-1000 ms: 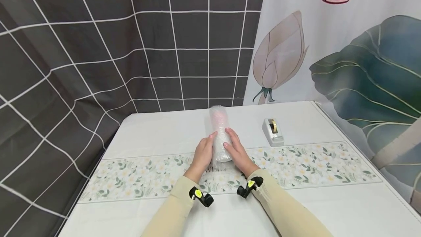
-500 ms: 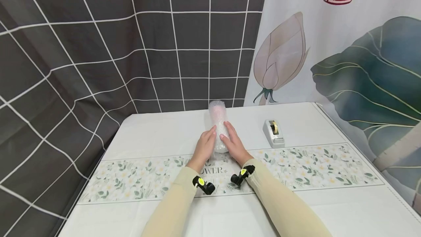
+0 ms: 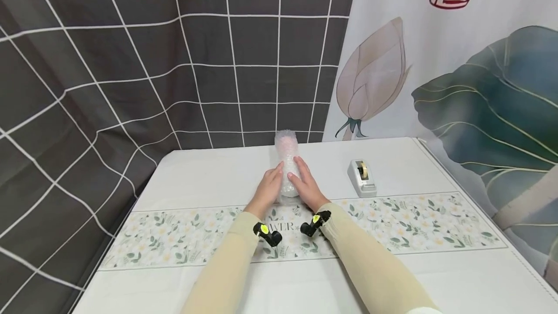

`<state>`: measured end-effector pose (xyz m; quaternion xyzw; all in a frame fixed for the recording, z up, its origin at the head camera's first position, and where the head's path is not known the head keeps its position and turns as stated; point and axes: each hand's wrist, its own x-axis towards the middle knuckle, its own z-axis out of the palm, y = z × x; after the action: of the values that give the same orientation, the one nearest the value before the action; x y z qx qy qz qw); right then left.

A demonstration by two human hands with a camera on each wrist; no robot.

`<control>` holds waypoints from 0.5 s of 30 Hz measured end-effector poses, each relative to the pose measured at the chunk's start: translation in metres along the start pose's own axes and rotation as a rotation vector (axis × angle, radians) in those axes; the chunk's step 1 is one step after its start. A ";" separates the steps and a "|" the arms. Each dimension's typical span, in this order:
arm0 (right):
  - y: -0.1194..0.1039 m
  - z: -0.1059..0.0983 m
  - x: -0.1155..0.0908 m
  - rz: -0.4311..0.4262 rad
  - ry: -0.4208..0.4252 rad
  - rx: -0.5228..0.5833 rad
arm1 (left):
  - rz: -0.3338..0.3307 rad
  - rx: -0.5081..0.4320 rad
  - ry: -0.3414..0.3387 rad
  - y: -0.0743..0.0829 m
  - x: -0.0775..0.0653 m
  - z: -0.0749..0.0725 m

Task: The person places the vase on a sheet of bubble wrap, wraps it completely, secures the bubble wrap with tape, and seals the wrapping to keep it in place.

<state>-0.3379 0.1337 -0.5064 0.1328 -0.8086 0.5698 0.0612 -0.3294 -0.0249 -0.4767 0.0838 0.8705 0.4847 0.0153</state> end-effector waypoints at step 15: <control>-0.001 -0.002 0.007 0.057 -0.044 0.037 | -0.041 0.020 -0.032 0.004 0.002 -0.006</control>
<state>-0.3448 0.1341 -0.5031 0.1235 -0.8025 0.5832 0.0247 -0.3315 -0.0271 -0.4699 0.0735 0.8764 0.4744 0.0383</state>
